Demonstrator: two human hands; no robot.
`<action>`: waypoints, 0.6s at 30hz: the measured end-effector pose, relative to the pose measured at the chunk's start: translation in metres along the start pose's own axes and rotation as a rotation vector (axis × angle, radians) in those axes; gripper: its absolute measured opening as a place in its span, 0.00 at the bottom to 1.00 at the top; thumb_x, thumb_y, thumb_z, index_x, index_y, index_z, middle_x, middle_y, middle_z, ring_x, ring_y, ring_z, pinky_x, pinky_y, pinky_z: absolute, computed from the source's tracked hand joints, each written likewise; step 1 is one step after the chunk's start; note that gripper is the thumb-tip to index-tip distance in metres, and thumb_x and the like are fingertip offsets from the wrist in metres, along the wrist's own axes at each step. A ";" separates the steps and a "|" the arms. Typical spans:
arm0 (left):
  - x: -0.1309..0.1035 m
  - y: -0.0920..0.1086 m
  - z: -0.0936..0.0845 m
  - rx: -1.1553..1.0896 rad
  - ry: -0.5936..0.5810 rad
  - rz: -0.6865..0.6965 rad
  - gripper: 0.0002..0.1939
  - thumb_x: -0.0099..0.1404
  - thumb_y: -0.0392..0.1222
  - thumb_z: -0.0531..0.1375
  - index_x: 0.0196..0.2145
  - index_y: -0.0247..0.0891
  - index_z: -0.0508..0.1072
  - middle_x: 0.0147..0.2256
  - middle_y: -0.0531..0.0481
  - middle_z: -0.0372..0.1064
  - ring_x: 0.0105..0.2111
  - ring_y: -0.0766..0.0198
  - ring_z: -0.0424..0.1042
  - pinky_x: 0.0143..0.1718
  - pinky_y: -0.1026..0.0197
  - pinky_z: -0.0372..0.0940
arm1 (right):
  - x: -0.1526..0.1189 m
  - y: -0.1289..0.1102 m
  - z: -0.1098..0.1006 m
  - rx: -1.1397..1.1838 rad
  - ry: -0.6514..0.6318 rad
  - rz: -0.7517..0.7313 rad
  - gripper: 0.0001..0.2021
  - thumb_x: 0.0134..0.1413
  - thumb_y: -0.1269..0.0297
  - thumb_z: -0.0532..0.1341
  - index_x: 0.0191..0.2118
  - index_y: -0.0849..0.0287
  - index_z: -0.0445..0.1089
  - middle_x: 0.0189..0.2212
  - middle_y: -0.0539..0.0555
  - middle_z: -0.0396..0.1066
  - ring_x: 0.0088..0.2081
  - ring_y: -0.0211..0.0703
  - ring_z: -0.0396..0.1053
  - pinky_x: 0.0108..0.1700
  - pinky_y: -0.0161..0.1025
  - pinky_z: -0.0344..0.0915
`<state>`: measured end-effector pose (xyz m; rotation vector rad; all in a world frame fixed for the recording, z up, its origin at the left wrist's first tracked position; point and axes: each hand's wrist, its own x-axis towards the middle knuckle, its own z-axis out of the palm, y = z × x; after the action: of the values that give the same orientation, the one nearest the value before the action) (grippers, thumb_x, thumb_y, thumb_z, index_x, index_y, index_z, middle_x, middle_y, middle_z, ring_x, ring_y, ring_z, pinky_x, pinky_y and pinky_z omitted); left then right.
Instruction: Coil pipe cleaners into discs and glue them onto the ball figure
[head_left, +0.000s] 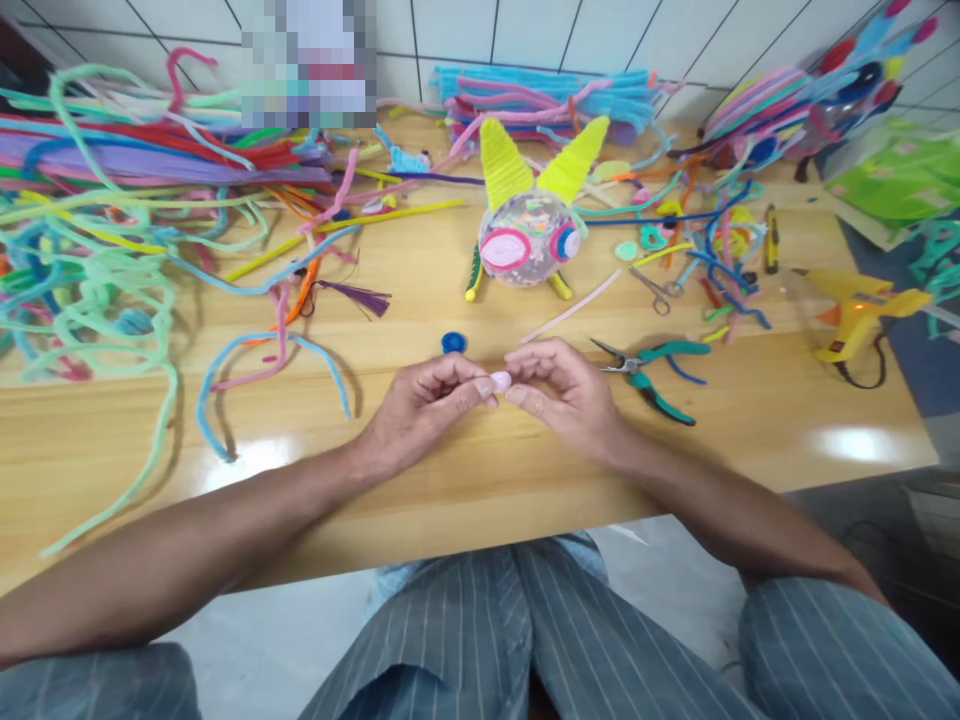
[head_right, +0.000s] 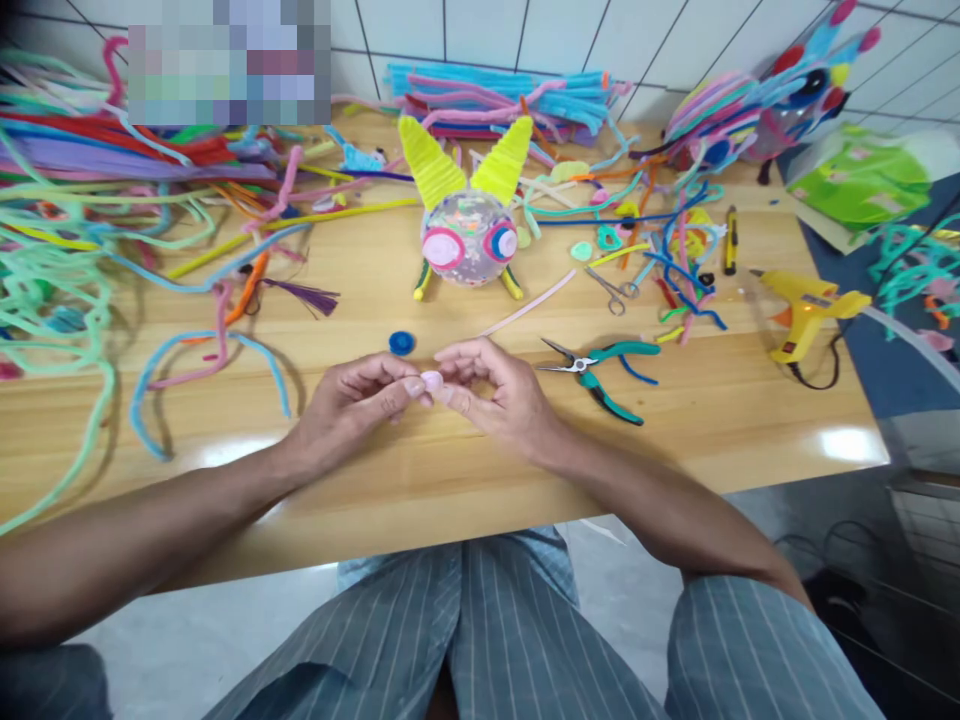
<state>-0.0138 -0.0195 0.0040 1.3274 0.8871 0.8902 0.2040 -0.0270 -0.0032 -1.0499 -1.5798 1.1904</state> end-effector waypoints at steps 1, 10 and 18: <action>-0.001 -0.001 0.001 0.001 0.005 0.001 0.12 0.71 0.47 0.67 0.34 0.36 0.81 0.31 0.49 0.79 0.26 0.69 0.68 0.30 0.66 0.63 | 0.000 0.000 0.001 -0.006 -0.002 -0.006 0.12 0.64 0.56 0.70 0.48 0.54 0.75 0.39 0.52 0.81 0.39 0.39 0.80 0.42 0.37 0.76; -0.008 0.002 0.000 0.155 -0.072 0.019 0.10 0.75 0.42 0.63 0.36 0.35 0.78 0.27 0.52 0.73 0.25 0.70 0.66 0.29 0.67 0.62 | 0.004 -0.007 -0.004 -0.176 -0.109 -0.194 0.01 0.68 0.67 0.66 0.43 0.55 0.77 0.35 0.52 0.81 0.35 0.38 0.78 0.39 0.36 0.74; -0.006 -0.002 -0.005 0.273 -0.134 0.100 0.13 0.78 0.44 0.58 0.36 0.37 0.76 0.28 0.51 0.74 0.27 0.68 0.69 0.31 0.66 0.63 | 0.005 0.001 -0.006 -0.158 -0.137 -0.236 0.04 0.66 0.68 0.68 0.45 0.53 0.78 0.35 0.53 0.82 0.36 0.41 0.80 0.39 0.38 0.76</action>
<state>-0.0206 -0.0230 0.0021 1.6598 0.8643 0.7649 0.2086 -0.0203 -0.0022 -0.8652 -1.8730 1.0074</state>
